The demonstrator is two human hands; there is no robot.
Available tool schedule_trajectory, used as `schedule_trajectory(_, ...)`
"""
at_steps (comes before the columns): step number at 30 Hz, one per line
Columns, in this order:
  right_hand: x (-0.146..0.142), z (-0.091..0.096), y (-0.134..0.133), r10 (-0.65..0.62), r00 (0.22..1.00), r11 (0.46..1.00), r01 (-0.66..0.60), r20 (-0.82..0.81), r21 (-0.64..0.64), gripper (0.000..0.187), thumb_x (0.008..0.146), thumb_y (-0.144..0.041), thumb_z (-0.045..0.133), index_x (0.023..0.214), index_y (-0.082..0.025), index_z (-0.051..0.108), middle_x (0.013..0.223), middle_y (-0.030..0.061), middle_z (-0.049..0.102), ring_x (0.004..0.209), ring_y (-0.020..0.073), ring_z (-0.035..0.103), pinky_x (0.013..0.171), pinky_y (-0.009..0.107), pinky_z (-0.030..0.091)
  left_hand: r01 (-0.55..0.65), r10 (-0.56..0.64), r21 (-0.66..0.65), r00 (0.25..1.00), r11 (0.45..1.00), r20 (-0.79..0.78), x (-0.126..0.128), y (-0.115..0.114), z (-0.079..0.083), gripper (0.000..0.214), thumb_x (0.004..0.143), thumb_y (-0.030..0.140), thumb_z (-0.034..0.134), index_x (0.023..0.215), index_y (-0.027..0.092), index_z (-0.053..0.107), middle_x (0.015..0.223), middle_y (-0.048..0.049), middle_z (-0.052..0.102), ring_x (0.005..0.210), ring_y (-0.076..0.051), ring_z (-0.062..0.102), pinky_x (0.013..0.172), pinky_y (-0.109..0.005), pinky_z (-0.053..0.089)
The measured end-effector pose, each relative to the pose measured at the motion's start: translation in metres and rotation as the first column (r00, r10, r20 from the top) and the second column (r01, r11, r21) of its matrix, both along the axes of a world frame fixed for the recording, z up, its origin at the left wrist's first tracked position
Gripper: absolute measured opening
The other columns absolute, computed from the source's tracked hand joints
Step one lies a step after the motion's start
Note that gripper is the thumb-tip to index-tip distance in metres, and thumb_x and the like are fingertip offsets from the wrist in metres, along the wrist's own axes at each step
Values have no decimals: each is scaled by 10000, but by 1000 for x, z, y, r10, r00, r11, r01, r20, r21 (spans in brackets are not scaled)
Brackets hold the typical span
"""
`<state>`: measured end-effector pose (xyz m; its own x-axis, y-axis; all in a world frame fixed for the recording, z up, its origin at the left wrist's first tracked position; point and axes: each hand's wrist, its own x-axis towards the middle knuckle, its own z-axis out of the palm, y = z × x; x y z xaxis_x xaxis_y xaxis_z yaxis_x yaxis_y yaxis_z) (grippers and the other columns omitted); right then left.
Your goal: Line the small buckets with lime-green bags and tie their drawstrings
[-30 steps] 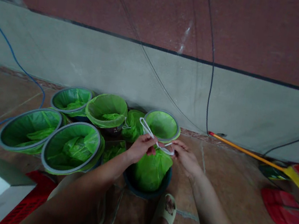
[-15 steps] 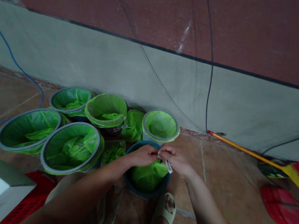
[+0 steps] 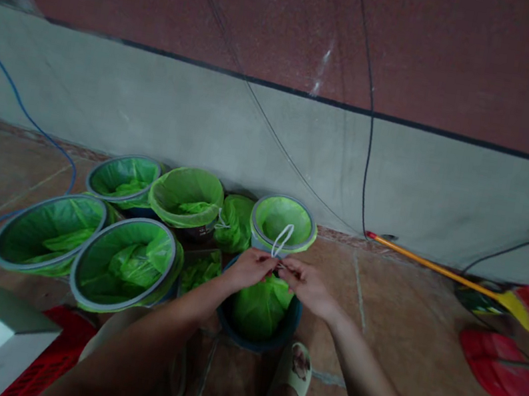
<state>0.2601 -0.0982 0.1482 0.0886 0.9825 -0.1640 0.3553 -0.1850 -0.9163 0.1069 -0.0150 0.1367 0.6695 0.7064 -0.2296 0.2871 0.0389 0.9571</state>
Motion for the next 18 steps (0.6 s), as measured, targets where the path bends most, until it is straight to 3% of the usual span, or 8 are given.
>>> schedule_trajectory(4, 3, -3, -3, -17, 995, 998, 22, 100, -53, 224, 787, -386, 580, 749, -191, 683, 656, 1, 625, 589, 118, 503, 561, 238, 366, -73, 75, -82, 997, 994, 21, 0, 1, 5, 253, 801, 294, 557, 606, 159, 644, 541, 22, 581, 488, -94, 502, 500, -213, 347)
schedule_trajectory(9, 1, 5, -5, 31, 999, 978, -23, 38, -207, 213, 778, -367, 570, 736, -181, 663, 589, -12, 610, 464, 86, 414, 463, 224, 292, -81, 104, -161, 984, 984, 144, -2, 5, 4, 82, 680, 222, 686, 691, 145, 712, 563, 31, 611, 543, -95, 519, 586, -221, 400)
schedule_trajectory(14, 4, 5, -7, 60, 995, 970, -39, 80, -238, 236, 758, -384, 577, 653, -184, 646, 528, -24, 562, 439, 84, 392, 443, 225, 279, -24, 29, -35, 991, 999, 132, -6, 11, -3, 74, 634, 155, 705, 701, 135, 730, 655, 8, 676, 626, -115, 560, 659, -234, 414)
schedule_trajectory(18, 10, 4, -6, -8, 994, 997, 16, 110, -72, 240, 772, -407, 599, 725, -207, 722, 628, -1, 652, 569, 132, 518, 539, 245, 374, 25, -43, 147, 992, 989, 122, -9, 10, 5, 57, 682, 161, 674, 706, 142, 722, 687, 7, 674, 685, -130, 574, 720, -244, 424)
